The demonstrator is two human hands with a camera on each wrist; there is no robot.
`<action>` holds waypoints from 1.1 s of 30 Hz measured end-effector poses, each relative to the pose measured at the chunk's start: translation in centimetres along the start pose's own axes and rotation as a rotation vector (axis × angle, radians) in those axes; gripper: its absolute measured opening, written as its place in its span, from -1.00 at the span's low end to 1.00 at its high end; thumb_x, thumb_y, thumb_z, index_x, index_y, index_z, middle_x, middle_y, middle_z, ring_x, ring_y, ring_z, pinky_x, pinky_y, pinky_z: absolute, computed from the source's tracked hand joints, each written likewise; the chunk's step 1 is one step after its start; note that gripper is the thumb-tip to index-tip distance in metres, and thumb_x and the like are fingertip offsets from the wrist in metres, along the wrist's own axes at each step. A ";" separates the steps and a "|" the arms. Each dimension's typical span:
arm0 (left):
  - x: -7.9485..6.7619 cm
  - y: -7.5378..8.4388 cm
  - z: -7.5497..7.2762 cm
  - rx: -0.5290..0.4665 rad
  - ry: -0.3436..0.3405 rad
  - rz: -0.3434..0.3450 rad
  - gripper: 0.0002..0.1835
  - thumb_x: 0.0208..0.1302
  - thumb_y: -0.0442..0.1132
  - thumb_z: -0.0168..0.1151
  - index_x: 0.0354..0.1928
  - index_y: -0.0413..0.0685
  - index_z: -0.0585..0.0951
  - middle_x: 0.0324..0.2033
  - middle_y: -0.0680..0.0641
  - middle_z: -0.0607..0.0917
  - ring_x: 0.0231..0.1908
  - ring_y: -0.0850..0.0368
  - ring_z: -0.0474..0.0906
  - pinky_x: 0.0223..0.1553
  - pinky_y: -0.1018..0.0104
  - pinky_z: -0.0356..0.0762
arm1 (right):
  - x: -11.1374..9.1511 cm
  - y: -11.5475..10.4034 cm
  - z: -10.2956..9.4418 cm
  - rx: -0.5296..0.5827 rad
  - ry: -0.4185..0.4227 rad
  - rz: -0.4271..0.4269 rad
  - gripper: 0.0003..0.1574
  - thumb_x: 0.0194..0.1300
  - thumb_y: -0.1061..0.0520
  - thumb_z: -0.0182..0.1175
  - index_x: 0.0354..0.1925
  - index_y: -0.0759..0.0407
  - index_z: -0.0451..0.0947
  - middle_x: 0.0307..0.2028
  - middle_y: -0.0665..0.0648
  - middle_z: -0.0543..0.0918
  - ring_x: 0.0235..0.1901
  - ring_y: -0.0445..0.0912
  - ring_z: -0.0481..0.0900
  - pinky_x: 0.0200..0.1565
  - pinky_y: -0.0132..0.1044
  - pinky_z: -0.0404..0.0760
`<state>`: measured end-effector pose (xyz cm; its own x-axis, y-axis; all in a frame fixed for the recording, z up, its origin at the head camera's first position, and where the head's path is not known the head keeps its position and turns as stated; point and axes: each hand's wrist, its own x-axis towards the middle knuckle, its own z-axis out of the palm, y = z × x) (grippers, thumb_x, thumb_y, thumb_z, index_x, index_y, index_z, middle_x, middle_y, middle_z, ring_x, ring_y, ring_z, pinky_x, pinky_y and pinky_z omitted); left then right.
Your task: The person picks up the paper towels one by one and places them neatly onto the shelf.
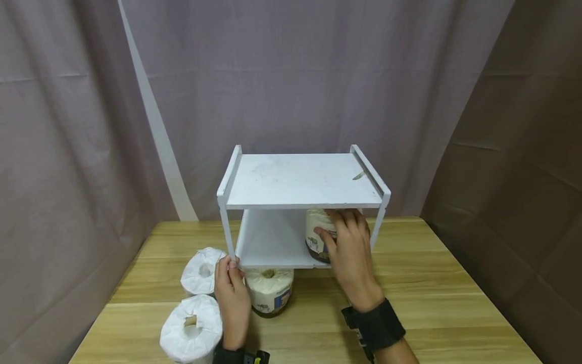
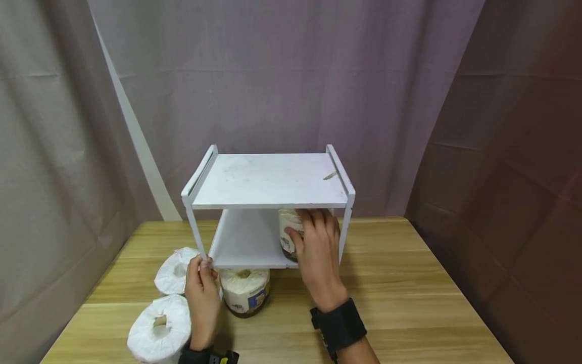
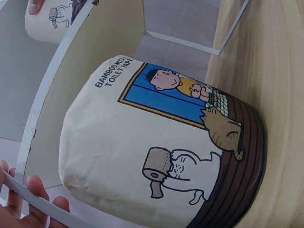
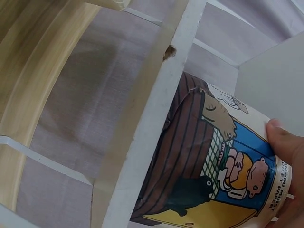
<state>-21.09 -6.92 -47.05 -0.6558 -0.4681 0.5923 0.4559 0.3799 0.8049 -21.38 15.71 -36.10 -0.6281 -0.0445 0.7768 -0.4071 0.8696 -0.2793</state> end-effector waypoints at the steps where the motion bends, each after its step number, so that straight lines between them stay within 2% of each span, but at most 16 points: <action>1: 0.0 0.0 0.0 -0.005 0.000 -0.003 -0.72 0.54 -0.15 -0.15 -0.12 -0.15 0.53 -0.40 -0.07 0.49 -0.37 0.17 0.44 -0.33 0.37 0.40 | -0.1 0.0 0.0 -0.001 0.003 -0.003 -0.33 0.22 -0.06 0.29 0.24 0.18 0.48 0.11 0.25 0.50 0.27 0.22 0.27 0.32 0.13 0.16; 8: -0.1 0.3 0.1 0.014 0.019 0.027 -0.76 0.52 -0.26 -0.13 -0.14 -0.21 0.53 -0.42 -0.12 0.49 -0.39 0.13 0.44 -0.35 0.38 0.39 | -0.6 0.1 -0.2 0.019 0.037 -0.057 -0.22 0.18 -0.05 0.33 0.29 0.20 0.39 0.24 0.25 0.40 0.31 0.16 0.24 0.38 0.06 0.06; 11: 0.0 1.4 0.0 0.003 0.024 0.036 -0.79 0.50 -0.34 -0.12 -0.16 -0.28 0.53 -0.43 -0.20 0.49 -0.41 0.05 0.44 -0.37 0.39 0.37 | -1.0 0.1 -0.6 0.021 0.038 -0.077 -0.16 0.16 -0.05 0.36 0.30 0.25 0.35 0.28 0.26 0.35 0.31 0.14 0.25 0.37 0.04 0.10; 17: 0.2 3.9 -0.7 -0.009 0.020 0.041 -0.81 0.46 -0.41 -0.11 -0.19 -0.36 0.51 -0.45 -0.27 0.48 -0.42 -0.08 0.44 -0.38 0.39 0.36 | -1.6 -0.4 -1.3 0.018 0.009 -0.092 -0.05 0.15 -0.04 0.37 0.37 0.34 0.26 0.36 0.32 0.26 0.44 0.15 0.05 0.38 0.04 0.11; 20: 0.2 3.6 -0.6 -0.008 0.026 0.050 -0.81 0.46 -0.42 -0.10 -0.19 -0.36 0.51 -0.45 -0.26 0.48 -0.43 -0.08 0.45 -0.39 0.40 0.37 | -1.8 -0.6 -1.6 0.016 0.002 -0.087 -0.07 0.18 -0.05 0.35 0.36 0.35 0.26 0.35 0.33 0.27 0.46 0.14 0.01 0.39 0.02 0.10; 27: 0.0 0.3 0.1 0.025 0.035 0.035 -0.78 0.51 -0.29 -0.11 -0.14 -0.21 0.54 -0.42 -0.13 0.51 -0.40 0.09 0.45 -0.36 0.40 0.39 | -2.0 -0.8 -2.0 0.028 0.006 -0.082 -0.03 0.20 -0.08 0.33 0.38 0.36 0.21 0.33 0.32 0.30 0.45 0.12 0.03 0.39 0.01 0.08; 33: -0.1 -0.1 0.0 -0.001 0.009 0.001 -0.74 0.52 -0.18 -0.12 -0.10 -0.14 0.55 -0.38 -0.09 0.52 -0.36 0.14 0.47 -0.31 0.38 0.43 | -2.4 -0.8 -2.3 0.023 0.016 -0.082 -0.01 0.21 -0.08 0.33 0.42 0.31 0.17 0.28 0.30 0.37 0.39 0.15 0.17 0.37 0.01 0.13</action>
<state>-21.09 -6.94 -47.20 -0.6503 -0.4747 0.5932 0.4572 0.3791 0.8045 -18.05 16.25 -36.43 -0.5814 -0.1075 0.8065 -0.4721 0.8519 -0.2267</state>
